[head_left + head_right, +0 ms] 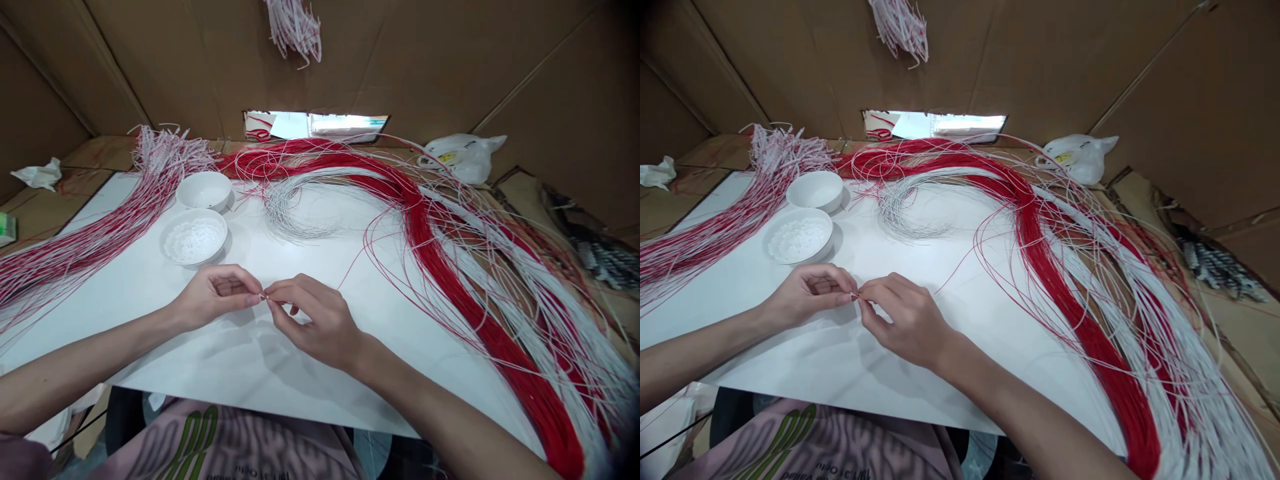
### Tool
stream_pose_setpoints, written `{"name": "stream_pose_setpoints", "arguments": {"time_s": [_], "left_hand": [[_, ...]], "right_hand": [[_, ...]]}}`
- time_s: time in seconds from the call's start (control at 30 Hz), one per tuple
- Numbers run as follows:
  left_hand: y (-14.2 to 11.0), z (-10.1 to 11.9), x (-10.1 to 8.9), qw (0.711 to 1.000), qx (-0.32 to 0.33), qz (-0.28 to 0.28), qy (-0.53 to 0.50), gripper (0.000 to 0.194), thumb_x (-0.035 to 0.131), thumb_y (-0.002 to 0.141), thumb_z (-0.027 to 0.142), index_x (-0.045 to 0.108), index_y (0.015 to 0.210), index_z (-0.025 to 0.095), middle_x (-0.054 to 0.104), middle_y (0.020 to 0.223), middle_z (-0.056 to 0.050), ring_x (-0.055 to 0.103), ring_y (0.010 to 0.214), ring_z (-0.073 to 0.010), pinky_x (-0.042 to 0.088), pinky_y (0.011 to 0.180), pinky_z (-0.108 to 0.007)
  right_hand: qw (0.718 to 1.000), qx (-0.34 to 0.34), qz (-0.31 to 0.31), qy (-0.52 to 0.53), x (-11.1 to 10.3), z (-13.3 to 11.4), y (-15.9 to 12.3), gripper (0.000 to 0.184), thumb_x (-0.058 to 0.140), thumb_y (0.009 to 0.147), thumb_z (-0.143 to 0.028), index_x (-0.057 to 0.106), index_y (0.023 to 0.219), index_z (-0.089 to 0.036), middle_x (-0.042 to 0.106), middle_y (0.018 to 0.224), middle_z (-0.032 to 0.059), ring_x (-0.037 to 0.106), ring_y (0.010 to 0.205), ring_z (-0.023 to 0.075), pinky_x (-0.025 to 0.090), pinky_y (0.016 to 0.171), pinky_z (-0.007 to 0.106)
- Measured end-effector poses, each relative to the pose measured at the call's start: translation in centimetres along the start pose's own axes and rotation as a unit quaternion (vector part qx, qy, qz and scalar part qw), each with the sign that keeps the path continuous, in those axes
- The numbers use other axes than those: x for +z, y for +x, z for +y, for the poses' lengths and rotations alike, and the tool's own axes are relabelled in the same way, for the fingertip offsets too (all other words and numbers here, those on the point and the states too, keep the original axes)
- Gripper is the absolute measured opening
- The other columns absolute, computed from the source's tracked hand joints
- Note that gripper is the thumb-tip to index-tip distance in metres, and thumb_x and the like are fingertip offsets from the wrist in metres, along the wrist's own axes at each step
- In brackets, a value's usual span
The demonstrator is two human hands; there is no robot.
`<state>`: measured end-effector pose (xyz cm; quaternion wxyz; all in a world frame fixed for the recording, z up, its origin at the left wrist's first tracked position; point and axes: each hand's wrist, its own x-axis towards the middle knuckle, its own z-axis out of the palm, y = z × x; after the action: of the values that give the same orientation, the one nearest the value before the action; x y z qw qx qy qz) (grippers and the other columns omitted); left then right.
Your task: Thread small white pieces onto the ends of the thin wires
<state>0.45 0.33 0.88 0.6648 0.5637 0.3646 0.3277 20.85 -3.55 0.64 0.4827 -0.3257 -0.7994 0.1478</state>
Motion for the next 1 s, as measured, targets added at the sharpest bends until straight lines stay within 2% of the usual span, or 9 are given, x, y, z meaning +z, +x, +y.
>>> {"name": "stream_pose_setpoints", "arguments": {"time_s": [0.23,0.53,0.83,1.0], "left_hand": [[-0.08,0.13,0.11,1.000,0.022,-0.013,0.008,0.011,0.079,0.071,0.018,0.071,0.078,0.015,0.071,0.081,-0.003,0.067,0.077,-0.0121,0.056,0.071,-0.022],[-0.18,0.23,0.21,1.000,0.004,-0.012,0.012,0.015,0.080,0.071,0.022,0.070,0.079,0.014,0.071,0.082,-0.005,0.068,0.079,-0.0151,0.058,0.076,-0.028],[-0.24,0.01,0.12,0.999,-0.002,-0.027,-0.019,0.008,0.077,0.074,0.015,0.072,0.080,0.016,0.070,0.082,-0.001,0.066,0.079,-0.0105,0.054,0.074,-0.021],[-0.24,0.12,0.28,1.000,0.015,-0.020,-0.011,0.008,0.077,0.074,0.016,0.071,0.080,0.016,0.070,0.081,-0.002,0.065,0.078,-0.0115,0.054,0.072,-0.022]], "right_hand": [[1.000,-0.005,-0.010,-0.018,-0.07,-0.09,-0.03,0.013,0.055,0.088,-0.008,0.060,0.088,-0.019,0.072,0.087,0.0042,0.065,0.076,0.0150,0.058,0.069,0.029],[1.000,-0.007,-0.003,-0.004,0.02,-0.17,0.00,0.013,0.055,0.086,-0.008,0.061,0.089,-0.020,0.071,0.087,0.0041,0.066,0.076,0.0147,0.059,0.070,0.029],[1.000,-0.014,-0.001,-0.003,0.08,-0.06,-0.05,0.014,0.056,0.086,-0.007,0.060,0.091,-0.020,0.071,0.087,0.0042,0.065,0.076,0.0147,0.058,0.067,0.028],[1.000,-0.013,-0.007,-0.013,0.05,-0.09,-0.03,0.014,0.056,0.087,-0.007,0.060,0.089,-0.020,0.071,0.088,0.0040,0.064,0.075,0.0139,0.057,0.068,0.027]]}}
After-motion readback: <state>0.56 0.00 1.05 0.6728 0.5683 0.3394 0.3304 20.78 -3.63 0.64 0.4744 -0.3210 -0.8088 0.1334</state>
